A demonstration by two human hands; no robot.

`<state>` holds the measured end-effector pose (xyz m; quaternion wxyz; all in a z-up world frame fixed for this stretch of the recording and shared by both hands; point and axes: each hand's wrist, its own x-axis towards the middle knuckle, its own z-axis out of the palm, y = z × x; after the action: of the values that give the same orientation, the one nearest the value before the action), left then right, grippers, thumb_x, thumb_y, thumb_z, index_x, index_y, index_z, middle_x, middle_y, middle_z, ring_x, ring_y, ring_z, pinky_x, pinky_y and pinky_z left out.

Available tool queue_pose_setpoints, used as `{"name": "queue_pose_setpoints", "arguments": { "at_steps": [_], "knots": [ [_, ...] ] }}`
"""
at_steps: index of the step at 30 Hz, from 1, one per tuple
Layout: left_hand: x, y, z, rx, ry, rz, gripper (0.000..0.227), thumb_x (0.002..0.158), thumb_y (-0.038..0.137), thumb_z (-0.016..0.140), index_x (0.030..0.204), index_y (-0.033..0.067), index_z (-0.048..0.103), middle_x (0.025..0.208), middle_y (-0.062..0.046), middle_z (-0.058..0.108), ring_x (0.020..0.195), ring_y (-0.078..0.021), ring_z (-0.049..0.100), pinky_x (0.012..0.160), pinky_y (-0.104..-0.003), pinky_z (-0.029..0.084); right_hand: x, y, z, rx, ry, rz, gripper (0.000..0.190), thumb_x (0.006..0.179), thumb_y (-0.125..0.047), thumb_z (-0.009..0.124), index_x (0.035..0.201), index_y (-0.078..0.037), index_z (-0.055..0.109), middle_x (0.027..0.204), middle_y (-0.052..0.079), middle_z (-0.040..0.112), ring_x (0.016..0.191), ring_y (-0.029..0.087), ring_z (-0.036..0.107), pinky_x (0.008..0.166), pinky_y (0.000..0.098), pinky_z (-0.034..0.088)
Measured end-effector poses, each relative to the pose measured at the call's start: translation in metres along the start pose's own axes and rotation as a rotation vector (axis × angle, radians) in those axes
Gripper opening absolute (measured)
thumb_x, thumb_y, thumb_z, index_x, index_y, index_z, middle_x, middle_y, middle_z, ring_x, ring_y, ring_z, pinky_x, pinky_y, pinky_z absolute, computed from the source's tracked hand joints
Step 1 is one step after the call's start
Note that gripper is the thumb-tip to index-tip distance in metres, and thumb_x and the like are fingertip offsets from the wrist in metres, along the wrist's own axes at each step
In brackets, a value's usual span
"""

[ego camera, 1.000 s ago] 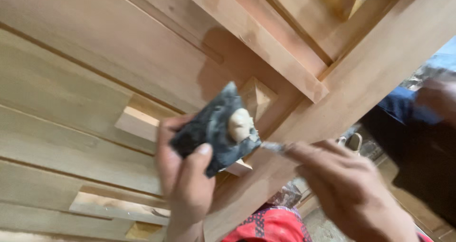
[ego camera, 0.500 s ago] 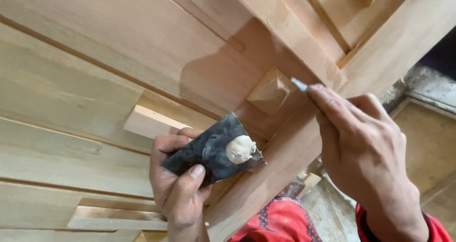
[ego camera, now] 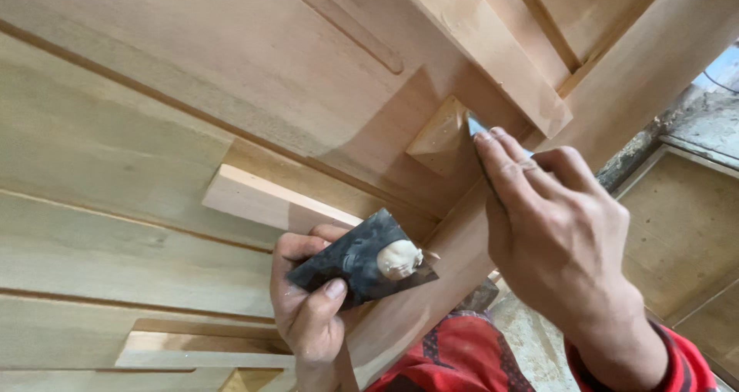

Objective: The person applies wood filler to the joints and edges of a wooden furniture piece using a putty knife. They scrape the filler into the gaps and smooth the surface, working on multiple sections of the light-colored wood.

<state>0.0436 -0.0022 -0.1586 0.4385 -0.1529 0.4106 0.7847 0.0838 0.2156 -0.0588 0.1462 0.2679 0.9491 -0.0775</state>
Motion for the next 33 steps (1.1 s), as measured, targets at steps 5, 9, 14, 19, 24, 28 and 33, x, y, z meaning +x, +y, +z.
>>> {"name": "queue_pose_setpoints", "arguments": {
  "at_steps": [5, 9, 14, 19, 24, 28, 33],
  "knots": [
    [-0.002, -0.006, -0.005, 0.040, -0.018, 0.008, 0.040, 0.081, 0.005, 0.056, 0.118, -0.0050, 0.046, 0.106, -0.030, 0.061, 0.097, -0.0274, 0.058, 0.099, -0.042, 0.048, -0.008, 0.004, 0.003, 0.037, -0.006, -0.050, 0.040, 0.082, -0.001, 0.069, 0.122, -0.001, 0.070, 0.118, 0.011, 0.076, 0.087, 0.026, 0.070, 0.073, 0.0331, 0.056],
    [-0.002, -0.007, -0.003, 0.051, -0.006, 0.008, 0.041, 0.079, 0.005, 0.056, 0.118, -0.0045, 0.045, 0.108, -0.029, 0.060, 0.101, -0.0289, 0.058, 0.098, -0.042, 0.048, -0.014, 0.023, -0.002, 0.154, -0.036, -0.080, 0.035, 0.088, 0.000, 0.066, 0.123, 0.002, 0.068, 0.112, 0.015, 0.075, 0.083, 0.025, 0.070, 0.071, 0.0348, 0.057],
    [0.000, -0.005, -0.008, 0.021, -0.037, -0.006, 0.040, 0.080, 0.006, 0.056, 0.118, -0.0042, 0.046, 0.109, -0.029, 0.060, 0.102, -0.0299, 0.059, 0.098, -0.044, 0.049, -0.016, 0.035, -0.005, 0.139, -0.119, 0.056, 0.034, 0.097, -0.004, 0.065, 0.131, -0.002, 0.067, 0.104, 0.014, 0.077, 0.074, 0.025, 0.064, 0.065, 0.0361, 0.052],
    [0.004, -0.004, -0.013, -0.058, -0.072, -0.048, 0.038, 0.080, 0.006, 0.055, 0.116, -0.0038, 0.046, 0.108, -0.031, 0.062, 0.100, -0.0318, 0.061, 0.095, -0.045, 0.052, -0.016, 0.020, 0.005, 0.056, -0.112, 0.068, 0.042, 0.087, -0.001, 0.069, 0.129, 0.001, 0.068, 0.095, 0.013, 0.075, 0.073, 0.024, 0.064, 0.063, 0.0360, 0.052],
    [0.000, -0.003, -0.013, -0.021, -0.065, -0.036, 0.036, 0.081, 0.005, 0.055, 0.115, -0.0048, 0.047, 0.109, -0.032, 0.062, 0.100, -0.0302, 0.060, 0.096, -0.043, 0.050, -0.018, 0.001, 0.009, -0.050, -0.026, -0.102, 0.049, 0.079, -0.001, 0.070, 0.127, 0.006, 0.064, 0.116, 0.019, 0.073, 0.085, 0.026, 0.066, 0.069, 0.0325, 0.055],
    [-0.005, -0.002, -0.011, -0.031, -0.050, -0.033, 0.038, 0.081, 0.004, 0.056, 0.117, -0.0049, 0.046, 0.112, -0.031, 0.061, 0.104, -0.0309, 0.060, 0.100, -0.045, 0.050, -0.021, 0.013, -0.003, 0.017, -0.137, -0.054, 0.045, 0.083, -0.003, 0.065, 0.127, 0.003, 0.067, 0.108, 0.016, 0.077, 0.080, 0.026, 0.067, 0.064, 0.0351, 0.055],
    [-0.019, 0.003, -0.020, -0.061, -0.047, -0.052, 0.037, 0.081, 0.003, 0.055, 0.117, -0.0057, 0.046, 0.117, -0.034, 0.061, 0.110, -0.0359, 0.063, 0.104, -0.048, 0.050, -0.019, 0.036, -0.008, 0.248, -0.083, 0.047, 0.026, 0.105, -0.008, 0.061, 0.126, 0.004, 0.067, 0.104, 0.023, 0.074, 0.083, 0.030, 0.073, 0.070, 0.0384, 0.058]
  ]
}}
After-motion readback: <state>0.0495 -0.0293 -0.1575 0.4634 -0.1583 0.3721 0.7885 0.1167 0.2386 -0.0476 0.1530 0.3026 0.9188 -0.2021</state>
